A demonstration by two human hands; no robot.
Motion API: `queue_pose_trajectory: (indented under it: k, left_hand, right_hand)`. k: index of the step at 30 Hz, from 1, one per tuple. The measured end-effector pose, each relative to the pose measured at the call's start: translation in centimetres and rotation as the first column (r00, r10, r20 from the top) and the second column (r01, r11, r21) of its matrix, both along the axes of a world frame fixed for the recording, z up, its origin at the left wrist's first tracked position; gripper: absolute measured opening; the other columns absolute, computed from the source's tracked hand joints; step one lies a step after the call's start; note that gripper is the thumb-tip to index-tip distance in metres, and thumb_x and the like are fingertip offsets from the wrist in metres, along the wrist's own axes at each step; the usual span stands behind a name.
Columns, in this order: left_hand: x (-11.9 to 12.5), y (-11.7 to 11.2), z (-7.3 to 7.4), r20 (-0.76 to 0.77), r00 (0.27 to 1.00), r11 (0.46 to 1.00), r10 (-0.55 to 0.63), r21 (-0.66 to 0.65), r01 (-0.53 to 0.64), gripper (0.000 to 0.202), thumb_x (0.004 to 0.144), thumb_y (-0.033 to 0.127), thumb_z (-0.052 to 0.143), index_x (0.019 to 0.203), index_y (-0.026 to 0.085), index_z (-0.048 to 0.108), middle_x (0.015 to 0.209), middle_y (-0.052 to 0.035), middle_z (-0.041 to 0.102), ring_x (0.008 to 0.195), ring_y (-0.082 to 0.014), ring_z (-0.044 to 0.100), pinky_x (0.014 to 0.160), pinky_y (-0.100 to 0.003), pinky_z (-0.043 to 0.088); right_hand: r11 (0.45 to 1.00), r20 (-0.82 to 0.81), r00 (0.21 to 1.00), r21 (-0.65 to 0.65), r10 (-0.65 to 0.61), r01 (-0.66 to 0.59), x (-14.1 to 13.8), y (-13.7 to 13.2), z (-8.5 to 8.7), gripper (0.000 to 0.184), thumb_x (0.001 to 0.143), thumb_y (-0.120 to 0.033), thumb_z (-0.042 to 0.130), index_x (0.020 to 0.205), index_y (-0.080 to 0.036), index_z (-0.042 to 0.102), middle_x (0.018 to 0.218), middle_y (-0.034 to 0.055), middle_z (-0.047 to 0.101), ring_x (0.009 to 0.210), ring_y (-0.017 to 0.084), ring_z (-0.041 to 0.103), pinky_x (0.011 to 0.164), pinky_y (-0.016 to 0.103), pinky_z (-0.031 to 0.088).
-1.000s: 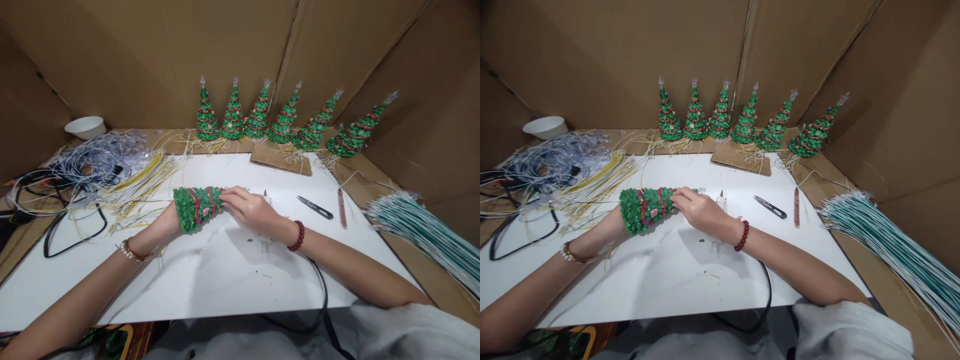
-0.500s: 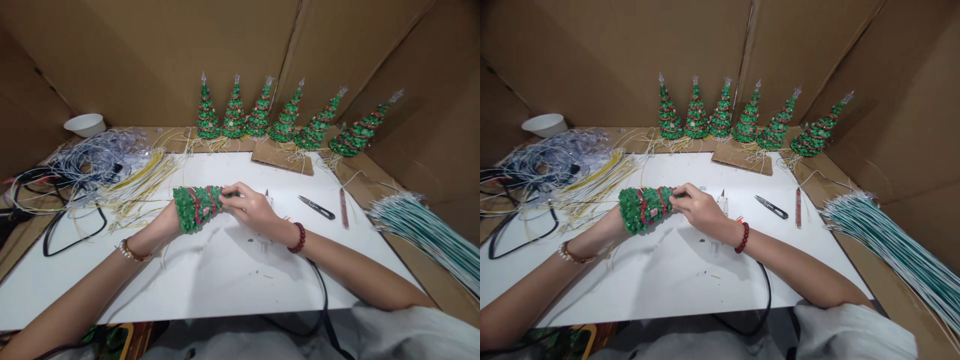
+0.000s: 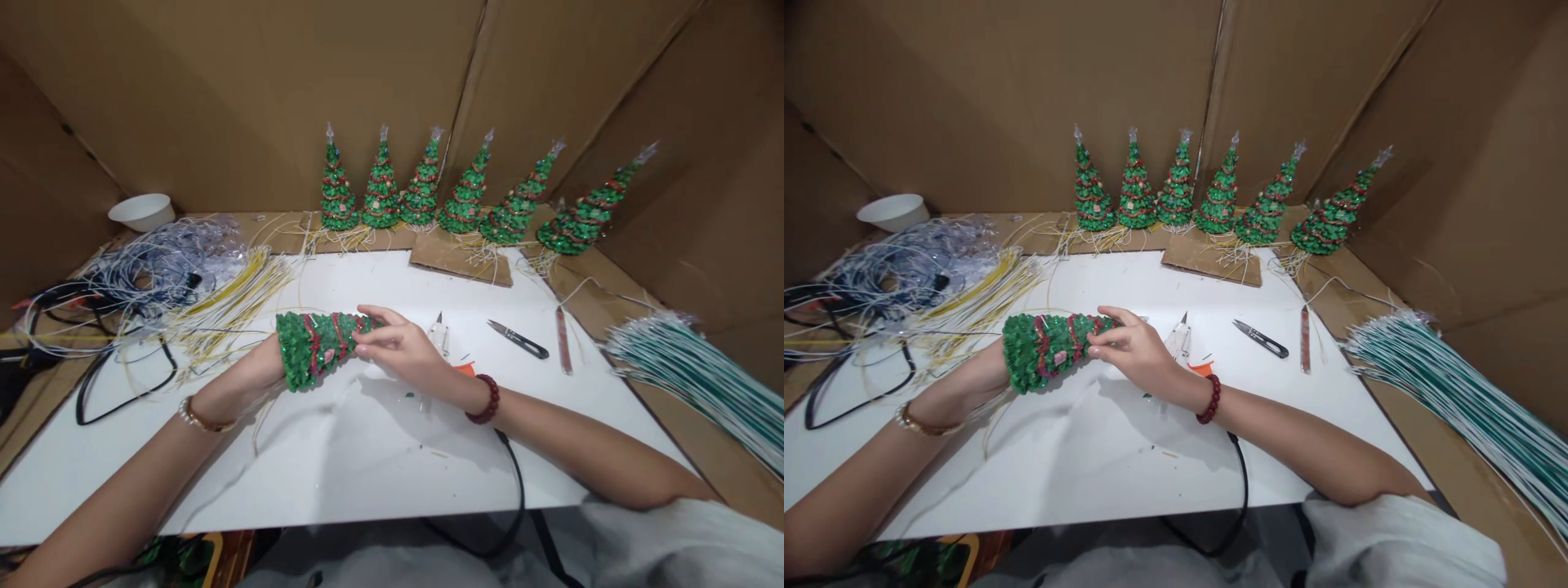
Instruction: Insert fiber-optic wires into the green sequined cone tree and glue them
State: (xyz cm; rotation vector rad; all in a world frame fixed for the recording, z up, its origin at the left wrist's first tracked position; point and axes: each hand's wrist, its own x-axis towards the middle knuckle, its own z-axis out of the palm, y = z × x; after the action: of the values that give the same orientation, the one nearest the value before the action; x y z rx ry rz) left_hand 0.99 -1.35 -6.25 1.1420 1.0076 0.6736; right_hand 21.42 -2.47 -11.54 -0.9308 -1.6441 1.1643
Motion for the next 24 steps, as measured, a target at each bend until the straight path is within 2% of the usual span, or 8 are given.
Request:
queue_pose_trajectory:
  k: [3,5,8,12,19,21,24]
  left_hand:
    - [0.1,-0.1,-0.1,0.001,1.0,0.999,-0.019,-0.03,0.019,0.032,0.072,0.017,0.072,0.104,0.016,0.071,0.094,-0.0064,0.073,0.074,-0.017,0.062,0.063,-0.024,0.05]
    - [0.4,-0.2,-0.2,0.019,0.999,0.999,0.031,-0.033,-0.03,0.031,0.069,0.018,0.074,0.1,0.017,0.073,0.092,-0.0066,0.074,0.073,-0.0169,0.063,0.066,-0.025,0.051]
    - [0.7,-0.4,-0.5,0.032,0.995,0.994,0.099,-0.059,-0.097,0.029,0.068,0.022,0.076,0.097,0.017,0.074,0.09,-0.0073,0.074,0.067,-0.0152,0.062,0.062,-0.025,0.05]
    - [0.7,-0.7,-0.8,0.041,0.992,0.991,0.117,-0.07,-0.114,0.033,0.068,0.021,0.076,0.101,0.017,0.073,0.086,-0.0061,0.074,0.062,-0.0147,0.061,0.056,-0.024,0.049]
    - [0.8,-0.8,-1.2,0.058,0.985,0.984,0.16,-0.094,-0.154,0.035,0.065,0.019,0.078,0.1,0.018,0.074,0.088,-0.0069,0.075,0.067,-0.0166,0.064,0.056,-0.024,0.05]
    - [0.9,-0.9,-1.3,0.069,0.985,0.984,0.157,-0.093,-0.15,0.037,0.063,0.019,0.079,0.1,0.018,0.074,0.093,-0.0075,0.075,0.07,-0.0172,0.065,0.058,-0.024,0.051]
    - [1.1,-1.0,-1.3,0.109,0.984,0.987,0.142,-0.096,-0.132,0.039,0.066,0.021,0.078,0.105,0.019,0.073,0.111,-0.0086,0.071,0.086,-0.0212,0.067,0.068,-0.026,0.054]
  right_hand:
    - [0.999,-0.036,0.999,-0.035,-0.002,0.001,-0.4,-0.2,0.1,0.014,0.085,-0.028,0.063,0.094,-0.022,0.073,0.143,0.01,0.042,0.109,0.019,0.061,0.084,0.033,0.057]
    - [1.0,-0.021,1.0,-0.026,-0.018,0.018,-0.5,-0.3,0.3,0.015,0.085,-0.028,0.063,0.094,-0.022,0.073,0.143,0.0102,0.043,0.115,0.021,0.058,0.084,0.034,0.057]
    - [0.999,-0.013,0.999,-0.02,-0.031,0.031,-0.4,-0.2,0.6,0.014,0.084,-0.028,0.063,0.093,-0.022,0.073,0.144,0.0106,0.041,0.122,0.023,0.053,0.087,0.035,0.056]
    - [1.0,-0.043,0.999,-0.021,-0.019,0.018,-0.2,-0.2,0.8,0.012,0.083,-0.025,0.065,0.089,-0.021,0.074,0.145,0.0106,0.041,0.13,0.024,0.045,0.093,0.036,0.052]
    - [1.0,-0.02,1.0,0.01,0.001,0.0,0.0,0.0,0.6,0.01,0.083,-0.025,0.065,0.084,-0.021,0.074,0.147,0.0084,0.039,0.131,0.024,0.043,0.095,0.037,0.05]
    - [1.0,-0.053,0.998,-0.012,0.019,-0.019,0.0,0.0,0.5,0.009,0.083,-0.026,0.065,0.084,-0.021,0.073,0.148,0.0071,0.036,0.132,0.024,0.042,0.099,0.038,0.048]
    - [0.999,-0.077,0.996,-0.027,0.04,-0.042,0.1,-0.1,0.5,0.009,0.083,-0.026,0.065,0.085,-0.021,0.073,0.15,0.0064,0.032,0.134,0.023,0.039,0.103,0.038,0.044]
